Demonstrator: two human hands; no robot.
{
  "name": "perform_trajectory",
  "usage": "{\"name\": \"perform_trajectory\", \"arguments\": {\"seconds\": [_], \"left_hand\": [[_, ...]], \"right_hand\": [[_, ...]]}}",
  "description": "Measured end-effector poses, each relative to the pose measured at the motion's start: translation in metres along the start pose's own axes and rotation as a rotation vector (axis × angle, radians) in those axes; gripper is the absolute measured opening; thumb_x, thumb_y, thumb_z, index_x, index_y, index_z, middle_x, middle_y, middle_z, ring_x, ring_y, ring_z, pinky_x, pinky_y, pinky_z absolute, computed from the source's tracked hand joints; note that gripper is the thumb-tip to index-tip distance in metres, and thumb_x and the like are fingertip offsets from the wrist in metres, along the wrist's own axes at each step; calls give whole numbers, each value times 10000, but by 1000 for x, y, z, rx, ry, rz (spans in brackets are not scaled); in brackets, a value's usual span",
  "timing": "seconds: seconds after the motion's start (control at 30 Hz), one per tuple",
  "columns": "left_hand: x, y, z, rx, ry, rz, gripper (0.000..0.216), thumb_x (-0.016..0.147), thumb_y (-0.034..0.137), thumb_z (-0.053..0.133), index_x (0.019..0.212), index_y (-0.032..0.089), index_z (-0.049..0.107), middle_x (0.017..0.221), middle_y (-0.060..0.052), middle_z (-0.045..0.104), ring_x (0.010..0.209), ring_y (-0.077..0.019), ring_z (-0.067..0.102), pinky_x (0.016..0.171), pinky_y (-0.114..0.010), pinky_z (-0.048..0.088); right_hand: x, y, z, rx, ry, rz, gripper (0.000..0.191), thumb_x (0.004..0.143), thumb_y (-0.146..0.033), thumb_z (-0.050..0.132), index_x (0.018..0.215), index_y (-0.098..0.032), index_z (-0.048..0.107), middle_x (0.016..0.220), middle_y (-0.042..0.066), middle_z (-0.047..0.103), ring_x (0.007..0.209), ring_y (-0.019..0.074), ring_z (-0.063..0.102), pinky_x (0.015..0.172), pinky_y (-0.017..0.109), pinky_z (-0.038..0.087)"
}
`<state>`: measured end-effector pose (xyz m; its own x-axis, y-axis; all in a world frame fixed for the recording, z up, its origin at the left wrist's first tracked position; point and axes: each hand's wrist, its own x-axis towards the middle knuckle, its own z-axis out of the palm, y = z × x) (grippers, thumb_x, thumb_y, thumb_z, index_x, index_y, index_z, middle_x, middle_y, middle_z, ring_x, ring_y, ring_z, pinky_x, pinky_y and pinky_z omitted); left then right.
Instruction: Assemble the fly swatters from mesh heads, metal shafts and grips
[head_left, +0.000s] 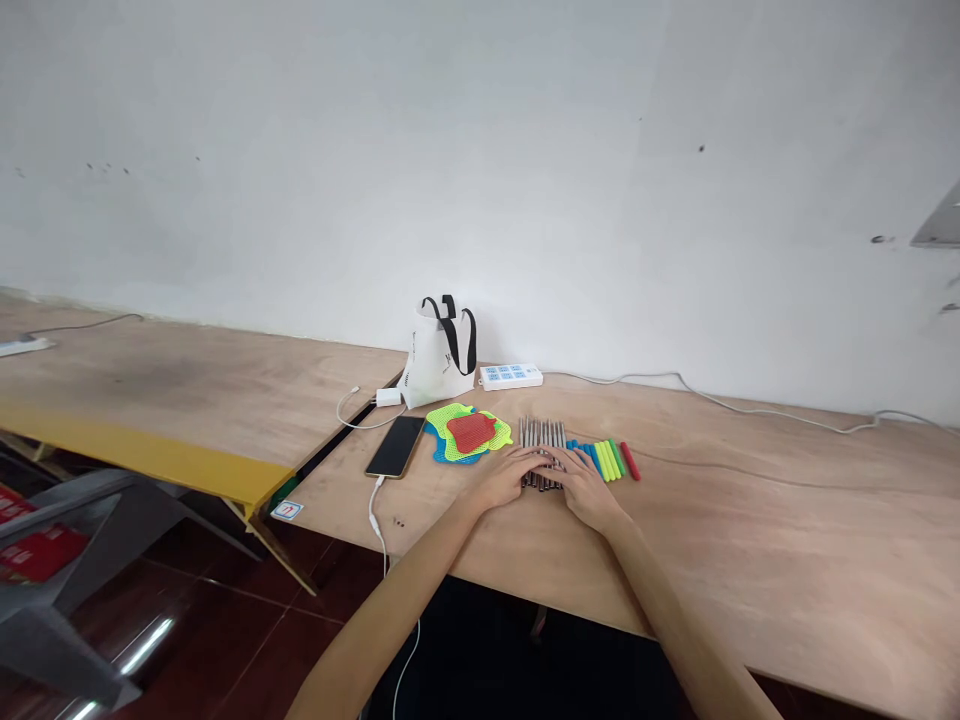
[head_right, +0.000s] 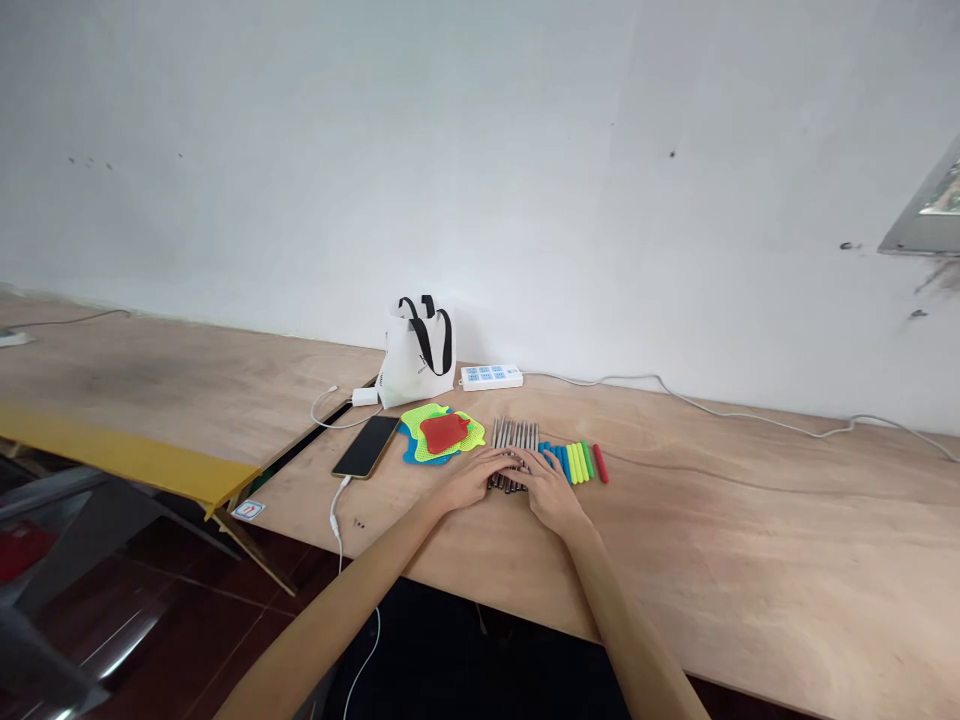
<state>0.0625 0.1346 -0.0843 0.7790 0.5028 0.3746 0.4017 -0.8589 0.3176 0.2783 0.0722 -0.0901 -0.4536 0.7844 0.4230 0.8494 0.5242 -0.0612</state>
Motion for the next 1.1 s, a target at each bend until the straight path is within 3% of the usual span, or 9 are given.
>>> {"name": "perform_trajectory", "arguments": {"seconds": [0.1,0.23,0.4,0.67,1.1], "left_hand": [[0,-3,0,-39,62,-30,724,743,-76,426,1374,252,562,1459,-21,570,1381,-181,476,1171,-371,375],[0,-6,-3,-33,123,-187,634,784,-62,430,1312,238,608,1380,-27,625,1308,-177,542,1149,-348,413],[-2,-9,-5,-6,135,-294,571,829,-37,426,1286,231,639,1289,-50,678,1201,-212,614,1083,-369,471],[-2,-6,-7,-27,71,-239,647,779,-78,408,1286,243,649,1311,-14,682,1224,-181,602,1105,-336,441],[-2,-4,-3,70,-19,-126,667,832,-37,427,1404,283,552,1455,-37,570,1383,-175,478,1201,-395,327]], "right_hand": [[-6,14,0,13,88,52,772,759,54,385,1351,-378,625,1512,11,500,1350,216,476,1117,472,361],[-15,33,-3,-17,180,178,714,725,43,406,1231,-355,716,1452,15,555,1334,234,486,1101,489,374],[-19,36,-5,-64,129,217,614,747,18,444,1117,-348,770,1451,9,560,1354,247,465,1115,501,351],[-15,29,0,-78,36,192,645,789,18,436,1222,-364,721,1480,14,538,1369,242,463,1114,481,368],[-8,18,6,-102,-37,79,897,696,106,382,1402,-417,564,1561,-11,439,1413,224,413,1141,482,341]]}}
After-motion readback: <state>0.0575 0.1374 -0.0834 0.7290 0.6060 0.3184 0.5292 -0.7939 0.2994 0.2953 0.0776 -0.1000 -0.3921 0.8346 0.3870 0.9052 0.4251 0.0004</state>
